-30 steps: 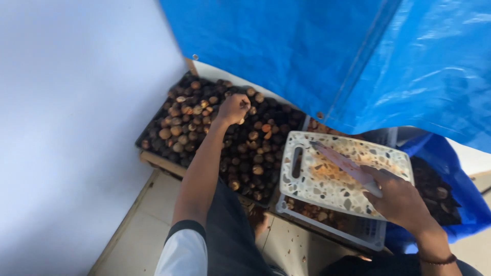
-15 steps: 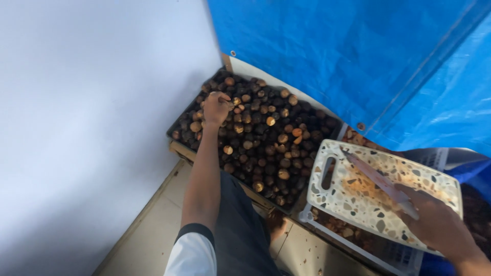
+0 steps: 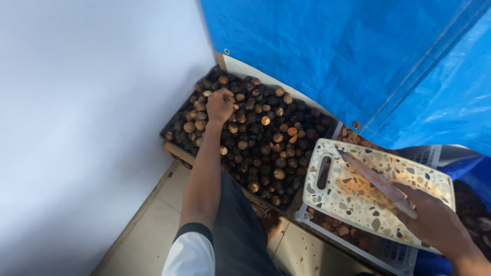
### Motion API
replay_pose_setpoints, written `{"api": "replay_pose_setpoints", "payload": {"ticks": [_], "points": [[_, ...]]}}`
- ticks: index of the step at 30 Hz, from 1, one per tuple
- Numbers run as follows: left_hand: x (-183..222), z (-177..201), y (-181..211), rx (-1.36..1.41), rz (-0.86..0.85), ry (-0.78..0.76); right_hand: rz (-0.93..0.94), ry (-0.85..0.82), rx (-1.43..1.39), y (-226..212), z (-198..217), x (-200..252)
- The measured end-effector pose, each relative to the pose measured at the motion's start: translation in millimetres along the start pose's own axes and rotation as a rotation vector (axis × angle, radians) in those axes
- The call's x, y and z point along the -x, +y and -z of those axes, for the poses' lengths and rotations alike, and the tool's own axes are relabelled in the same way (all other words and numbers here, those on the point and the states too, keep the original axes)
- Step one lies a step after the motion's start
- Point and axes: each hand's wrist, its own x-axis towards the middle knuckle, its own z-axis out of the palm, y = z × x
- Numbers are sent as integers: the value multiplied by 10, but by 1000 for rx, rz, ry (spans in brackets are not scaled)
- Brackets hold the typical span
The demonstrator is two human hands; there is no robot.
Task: The person sits on the floor and uses a knife to peel the outer shell of nuts. They place the peeled nuts into a white crate and discard the shells into a blue bag.
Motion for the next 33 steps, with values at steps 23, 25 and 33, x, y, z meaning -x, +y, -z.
{"api": "replay_pose_setpoints", "payload": {"ticks": [23,25,33], "points": [[472,-1254,1373,-255,-524,-795,-28,-41,-11,47,5,-20],[423,-1115,1387,-292,-489,-768,-40,-47,-28,-4,34,46],[109,-457,905,-15,-239,-444,-64,-95,36,-126,123,50]]}}
